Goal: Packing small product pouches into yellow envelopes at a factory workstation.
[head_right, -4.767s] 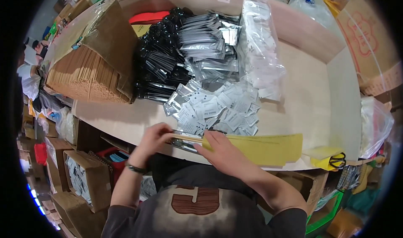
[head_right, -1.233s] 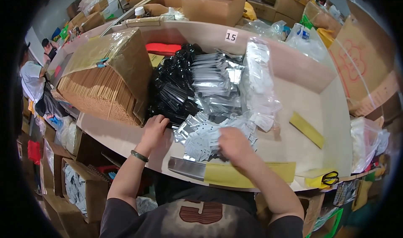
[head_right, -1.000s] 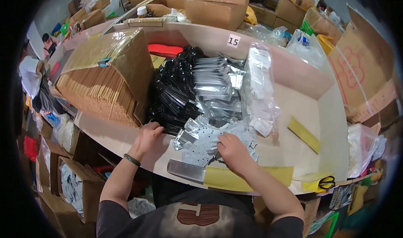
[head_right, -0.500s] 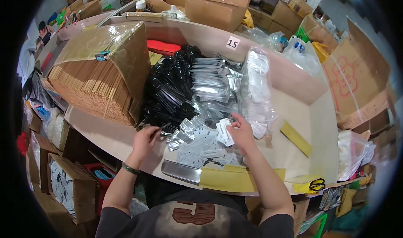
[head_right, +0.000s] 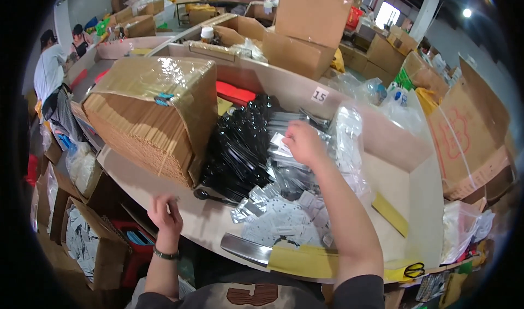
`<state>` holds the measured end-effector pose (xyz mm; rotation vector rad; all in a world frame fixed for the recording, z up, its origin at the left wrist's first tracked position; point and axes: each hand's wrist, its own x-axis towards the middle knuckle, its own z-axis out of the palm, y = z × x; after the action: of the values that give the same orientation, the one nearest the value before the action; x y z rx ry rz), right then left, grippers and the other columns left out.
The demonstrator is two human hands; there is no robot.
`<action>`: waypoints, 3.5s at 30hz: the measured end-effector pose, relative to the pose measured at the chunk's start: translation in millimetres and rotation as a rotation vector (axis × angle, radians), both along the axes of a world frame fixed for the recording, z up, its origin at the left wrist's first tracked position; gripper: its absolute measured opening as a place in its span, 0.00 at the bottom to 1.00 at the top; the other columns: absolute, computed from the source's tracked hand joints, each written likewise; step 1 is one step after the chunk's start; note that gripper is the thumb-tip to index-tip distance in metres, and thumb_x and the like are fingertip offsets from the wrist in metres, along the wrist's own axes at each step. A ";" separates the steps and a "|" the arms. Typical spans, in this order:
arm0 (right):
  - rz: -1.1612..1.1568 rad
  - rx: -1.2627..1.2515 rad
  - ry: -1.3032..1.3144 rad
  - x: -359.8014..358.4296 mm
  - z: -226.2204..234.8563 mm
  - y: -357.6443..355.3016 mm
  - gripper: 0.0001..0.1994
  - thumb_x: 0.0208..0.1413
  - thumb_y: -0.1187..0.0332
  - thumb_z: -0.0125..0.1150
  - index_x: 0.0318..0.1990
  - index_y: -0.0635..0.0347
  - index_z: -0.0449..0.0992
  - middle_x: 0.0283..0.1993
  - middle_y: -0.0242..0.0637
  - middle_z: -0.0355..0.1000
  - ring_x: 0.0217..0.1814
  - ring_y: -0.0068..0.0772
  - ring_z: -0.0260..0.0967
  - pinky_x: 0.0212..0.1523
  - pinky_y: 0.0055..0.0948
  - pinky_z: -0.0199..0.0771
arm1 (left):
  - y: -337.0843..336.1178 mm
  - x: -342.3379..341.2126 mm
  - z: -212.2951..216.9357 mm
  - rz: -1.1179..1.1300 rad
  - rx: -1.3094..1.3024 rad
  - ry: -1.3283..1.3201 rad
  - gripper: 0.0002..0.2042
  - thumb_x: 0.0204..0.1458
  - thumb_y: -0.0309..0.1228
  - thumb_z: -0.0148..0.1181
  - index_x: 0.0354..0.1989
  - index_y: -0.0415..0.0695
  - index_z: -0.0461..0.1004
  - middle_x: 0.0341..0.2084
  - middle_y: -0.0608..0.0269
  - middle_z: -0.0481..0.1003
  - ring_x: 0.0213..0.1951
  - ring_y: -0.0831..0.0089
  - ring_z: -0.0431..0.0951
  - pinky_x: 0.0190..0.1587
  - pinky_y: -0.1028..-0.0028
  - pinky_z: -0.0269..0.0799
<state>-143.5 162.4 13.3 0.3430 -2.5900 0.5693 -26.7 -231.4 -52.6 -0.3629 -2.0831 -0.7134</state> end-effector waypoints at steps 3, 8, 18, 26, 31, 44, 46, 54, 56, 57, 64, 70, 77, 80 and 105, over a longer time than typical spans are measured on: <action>0.018 0.211 -0.166 -32.1 -16.6 -1.0 0.07 0.54 0.66 0.64 0.35 0.60 0.79 0.36 0.46 0.78 0.40 0.48 0.76 0.43 0.41 0.74 | 6.8 -63.7 38.2 0.064 0.022 0.158 0.06 0.53 0.17 0.57 0.37 0.42 0.75 0.33 0.55 0.76 0.33 0.57 0.77 0.34 0.66 0.73; -0.098 0.336 -0.204 13.3 -28.3 -29.0 0.04 0.49 0.72 0.64 0.32 0.59 0.79 0.42 0.44 0.77 0.47 0.48 0.73 0.48 0.42 0.72 | 14.7 -91.4 78.7 0.076 -0.102 0.119 0.05 0.52 0.21 0.62 0.36 0.43 0.76 0.34 0.57 0.75 0.34 0.58 0.77 0.35 0.65 0.74; 0.197 0.291 0.071 111.1 -49.4 -22.8 0.07 0.43 0.77 0.61 0.33 0.60 0.75 0.37 0.40 0.74 0.42 0.44 0.71 0.45 0.40 0.72 | 26.1 5.5 -4.4 -0.245 0.093 -0.434 0.06 0.53 0.23 0.60 0.38 0.44 0.78 0.29 0.57 0.75 0.27 0.60 0.75 0.28 0.66 0.70; 0.153 0.413 0.018 116.6 -71.0 -55.2 0.06 0.45 0.76 0.60 0.33 0.63 0.73 0.47 0.47 0.70 0.50 0.52 0.69 0.50 0.44 0.70 | 52.8 54.9 -37.6 -0.463 0.162 -0.653 0.04 0.55 0.24 0.60 0.37 0.39 0.77 0.26 0.55 0.74 0.24 0.62 0.75 0.28 0.70 0.71; 0.185 0.340 0.058 133.4 -76.1 -55.5 0.06 0.47 0.76 0.59 0.35 0.62 0.74 0.45 0.45 0.70 0.48 0.50 0.71 0.47 0.43 0.73 | 39.8 63.9 -37.2 -0.395 0.171 -0.688 0.05 0.56 0.26 0.60 0.37 0.39 0.78 0.26 0.55 0.74 0.25 0.62 0.75 0.29 0.70 0.71; 0.112 -0.269 -0.376 148.9 -68.5 -65.7 0.06 0.54 0.69 0.64 0.34 0.62 0.76 0.41 0.40 0.75 0.42 0.46 0.73 0.40 0.39 0.72 | 119.1 -11.3 -38.4 -0.424 0.305 -0.756 0.08 0.51 0.29 0.68 0.33 0.39 0.76 0.21 0.59 0.74 0.23 0.71 0.73 0.28 0.72 0.68; 0.122 -0.047 0.003 154.0 -77.0 -60.0 0.07 0.52 0.69 0.65 0.34 0.61 0.76 0.45 0.39 0.74 0.48 0.45 0.72 0.46 0.41 0.72 | 119.7 -10.7 -35.0 -0.409 0.219 -0.818 0.08 0.52 0.31 0.67 0.32 0.40 0.77 0.23 0.58 0.75 0.25 0.64 0.75 0.29 0.69 0.70; 0.193 0.126 -0.057 153.0 -102.2 -70.9 0.06 0.47 0.72 0.64 0.33 0.58 0.74 0.41 0.38 0.73 0.45 0.44 0.71 0.45 0.41 0.71 | 124.5 -9.9 -46.5 -0.342 0.293 -0.726 0.04 0.52 0.29 0.65 0.34 0.44 0.80 0.29 0.56 0.77 0.31 0.57 0.78 0.31 0.65 0.72; 0.200 0.136 -0.040 150.9 -102.2 -73.1 0.06 0.47 0.72 0.63 0.33 0.58 0.74 0.39 0.38 0.72 0.43 0.45 0.71 0.44 0.41 0.72 | 123.0 -12.8 -52.3 -0.388 0.291 -0.599 0.06 0.51 0.27 0.65 0.37 0.44 0.79 0.30 0.56 0.78 0.32 0.58 0.79 0.32 0.65 0.73; 0.162 0.075 -0.014 149.0 -99.7 -74.6 0.06 0.47 0.71 0.63 0.33 0.59 0.74 0.39 0.38 0.72 0.42 0.45 0.71 0.43 0.42 0.72 | 120.4 -12.4 -51.6 -0.386 0.287 -0.597 0.06 0.51 0.27 0.65 0.37 0.44 0.79 0.30 0.56 0.78 0.32 0.58 0.79 0.32 0.65 0.73; -0.229 0.200 -0.106 63.5 -91.6 -69.7 0.04 0.44 0.75 0.63 0.30 0.62 0.79 0.38 0.46 0.71 0.46 0.48 0.69 0.44 0.45 0.71 | 131.7 -8.6 -30.6 -0.296 0.151 -0.864 0.11 0.54 0.33 0.63 0.44 0.43 0.74 0.34 0.54 0.77 0.36 0.55 0.79 0.38 0.64 0.74; -0.246 0.345 -0.097 73.2 -87.2 -94.8 0.05 0.49 0.76 0.57 0.31 0.63 0.79 0.39 0.45 0.68 0.47 0.48 0.67 0.44 0.44 0.71 | 83.2 -3.5 -60.4 -0.232 0.291 -0.617 0.09 0.62 0.29 0.52 0.46 0.38 0.72 0.38 0.49 0.75 0.40 0.55 0.77 0.42 0.64 0.72; 0.026 -0.342 -0.092 163.3 -40.9 -115.8 0.07 0.55 0.73 0.61 0.40 0.63 0.75 0.35 0.44 0.70 0.38 0.49 0.72 0.38 0.42 0.72 | 26.4 38.2 -42.3 -0.245 0.278 -0.714 0.07 0.56 0.22 0.61 0.43 0.41 0.80 0.25 0.60 0.72 0.29 0.71 0.72 0.35 0.75 0.69; 0.162 -0.261 -0.353 229.4 -91.2 -136.3 0.09 0.56 0.70 0.61 0.44 0.60 0.75 0.37 0.44 0.71 0.41 0.49 0.72 0.42 0.43 0.71 | 37.5 59.0 -50.7 -0.369 0.356 -0.792 0.09 0.54 0.20 0.63 0.43 0.39 0.79 0.28 0.61 0.75 0.31 0.75 0.74 0.36 0.77 0.70; 0.318 0.309 -0.225 290.4 -109.9 -91.9 0.20 0.55 0.66 0.61 0.54 0.62 0.73 0.59 0.45 0.71 0.64 0.42 0.66 0.62 0.47 0.64 | 22.3 -95.1 157.1 0.158 -0.462 -0.273 0.07 0.52 0.31 0.61 0.33 0.42 0.79 0.31 0.50 0.79 0.36 0.49 0.78 0.37 0.56 0.75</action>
<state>146.9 70.5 -96.6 0.8489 -2.8649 0.3217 -121.8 -209.1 104.5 -0.3632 -2.5021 -0.1867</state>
